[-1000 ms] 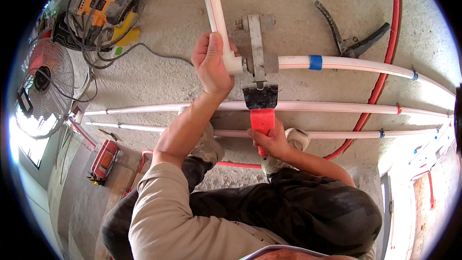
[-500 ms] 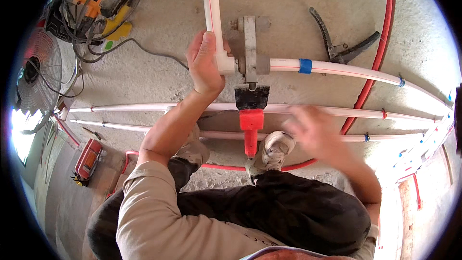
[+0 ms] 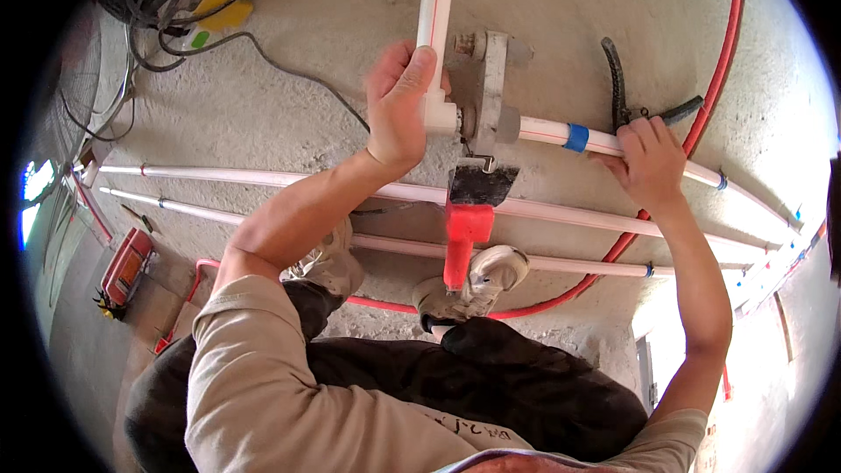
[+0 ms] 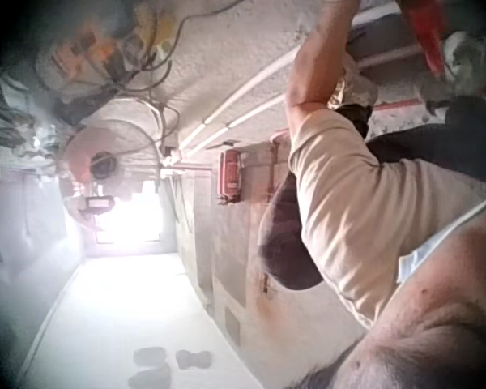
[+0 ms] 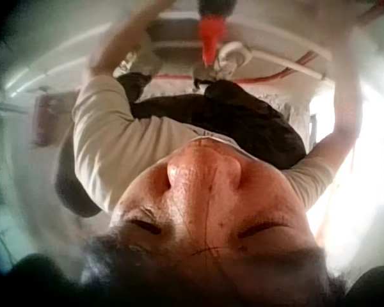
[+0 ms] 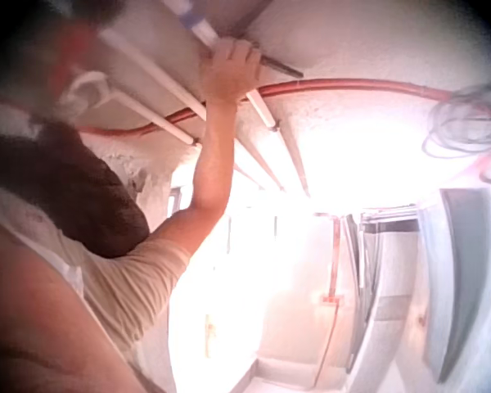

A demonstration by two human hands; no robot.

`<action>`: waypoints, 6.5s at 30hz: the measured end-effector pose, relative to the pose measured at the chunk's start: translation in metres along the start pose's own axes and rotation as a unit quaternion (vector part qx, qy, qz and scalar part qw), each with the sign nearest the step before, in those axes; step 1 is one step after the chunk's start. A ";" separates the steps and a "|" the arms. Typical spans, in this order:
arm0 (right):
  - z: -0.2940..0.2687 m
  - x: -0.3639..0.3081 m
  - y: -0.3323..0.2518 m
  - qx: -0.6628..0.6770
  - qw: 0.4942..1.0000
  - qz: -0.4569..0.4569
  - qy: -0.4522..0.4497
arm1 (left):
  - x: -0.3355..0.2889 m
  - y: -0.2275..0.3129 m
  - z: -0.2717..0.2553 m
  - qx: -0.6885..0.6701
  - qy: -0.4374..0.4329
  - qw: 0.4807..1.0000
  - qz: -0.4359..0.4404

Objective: The person sits on the floor and uses a red pipe fusion tool to heat and join white PVC pipes with elbow fittings. They insert the pipes into the heated tool, wait for the fusion, and then connect the pieces together to form a continuous pipe assembly.

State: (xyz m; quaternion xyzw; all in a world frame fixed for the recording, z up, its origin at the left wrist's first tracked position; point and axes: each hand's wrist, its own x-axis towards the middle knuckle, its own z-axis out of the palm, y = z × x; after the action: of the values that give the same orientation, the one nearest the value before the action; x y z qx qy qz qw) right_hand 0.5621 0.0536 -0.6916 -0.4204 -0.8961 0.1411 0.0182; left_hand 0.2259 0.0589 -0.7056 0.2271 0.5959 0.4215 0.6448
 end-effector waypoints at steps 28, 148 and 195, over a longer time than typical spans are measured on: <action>0.011 0.009 0.006 0.090 0.989 -0.070 0.096 | -0.004 -0.002 0.012 0.004 0.030 1.000 -0.010; 0.050 0.007 -0.246 0.819 0.362 0.443 -0.045 | 0.001 -0.014 0.027 0.083 0.123 0.989 -0.013; -0.030 -0.024 -0.228 0.867 0.298 0.394 0.067 | -0.024 0.063 0.035 0.139 0.098 0.985 0.039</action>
State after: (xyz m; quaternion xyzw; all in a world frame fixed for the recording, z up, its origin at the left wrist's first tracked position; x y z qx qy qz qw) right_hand 0.4115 -0.0958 -0.5994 -0.4723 0.0220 0.7980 0.3738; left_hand 0.2439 0.0809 -0.6349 0.2955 0.6995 0.3796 0.5285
